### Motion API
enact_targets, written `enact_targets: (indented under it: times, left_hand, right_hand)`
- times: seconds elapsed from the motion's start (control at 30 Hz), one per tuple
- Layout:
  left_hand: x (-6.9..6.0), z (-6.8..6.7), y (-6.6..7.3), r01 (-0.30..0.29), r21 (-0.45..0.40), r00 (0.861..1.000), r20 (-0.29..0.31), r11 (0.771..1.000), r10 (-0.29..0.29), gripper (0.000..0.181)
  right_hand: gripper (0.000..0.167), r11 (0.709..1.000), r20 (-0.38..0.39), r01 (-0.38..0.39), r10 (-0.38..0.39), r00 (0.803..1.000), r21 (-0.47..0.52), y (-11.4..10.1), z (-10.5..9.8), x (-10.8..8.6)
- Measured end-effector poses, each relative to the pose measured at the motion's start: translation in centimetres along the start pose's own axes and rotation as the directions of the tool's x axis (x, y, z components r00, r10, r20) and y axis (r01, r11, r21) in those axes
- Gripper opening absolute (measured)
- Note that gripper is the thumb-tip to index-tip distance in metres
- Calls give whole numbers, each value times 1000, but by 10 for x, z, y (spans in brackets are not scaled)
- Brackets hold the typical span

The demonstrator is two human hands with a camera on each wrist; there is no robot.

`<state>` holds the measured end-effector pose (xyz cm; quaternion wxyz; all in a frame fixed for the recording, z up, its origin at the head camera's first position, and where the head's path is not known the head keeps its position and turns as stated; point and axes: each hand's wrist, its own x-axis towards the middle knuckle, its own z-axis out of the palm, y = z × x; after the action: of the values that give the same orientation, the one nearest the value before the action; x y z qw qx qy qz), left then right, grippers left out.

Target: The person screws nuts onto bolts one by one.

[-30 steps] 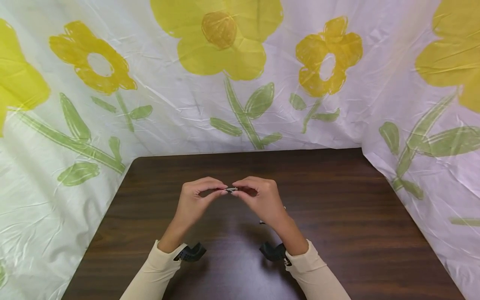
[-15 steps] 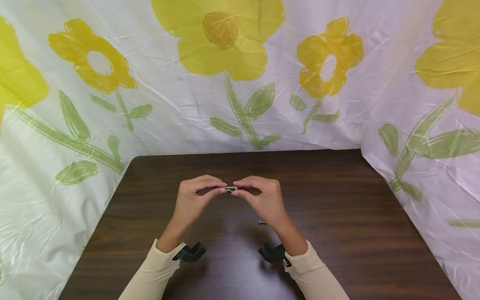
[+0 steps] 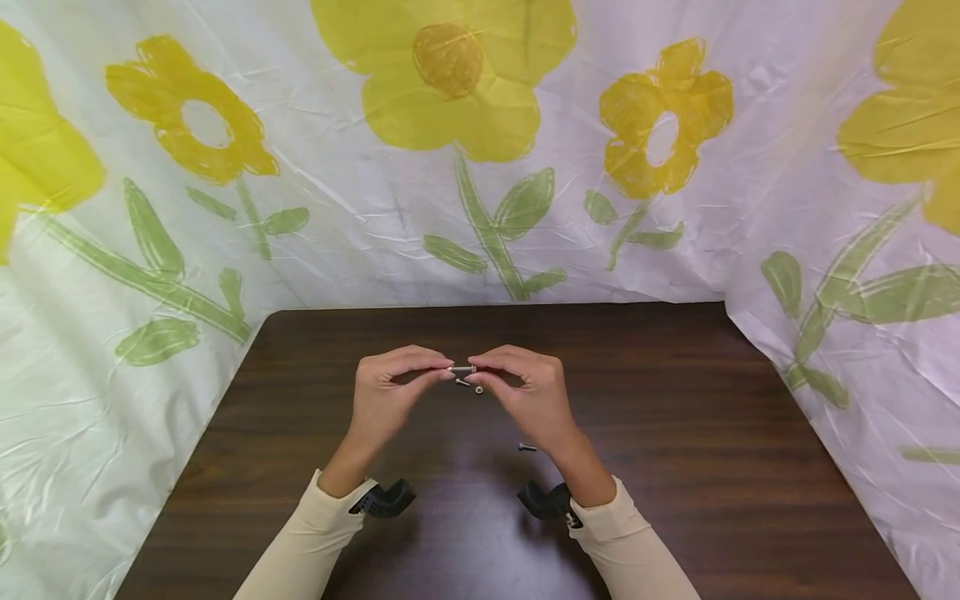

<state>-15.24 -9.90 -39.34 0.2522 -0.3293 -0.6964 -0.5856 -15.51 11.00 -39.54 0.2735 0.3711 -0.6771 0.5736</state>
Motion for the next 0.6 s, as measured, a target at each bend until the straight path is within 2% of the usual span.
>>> enact_targets:
  times: [0.3, 0.6]
  left_hand:
    - [0, 2, -4, -46, -32, 999, 6, 998, 47, 13]
    - [-1, 3, -4, -62, -25, 998, -5, 998, 62, 14]
  right_hand:
    - [33, 1000, 57, 19, -17, 998, -25, 2, -4, 0]
    - [25, 996, 104, -63, 70, 992, -70, 3, -5, -3]
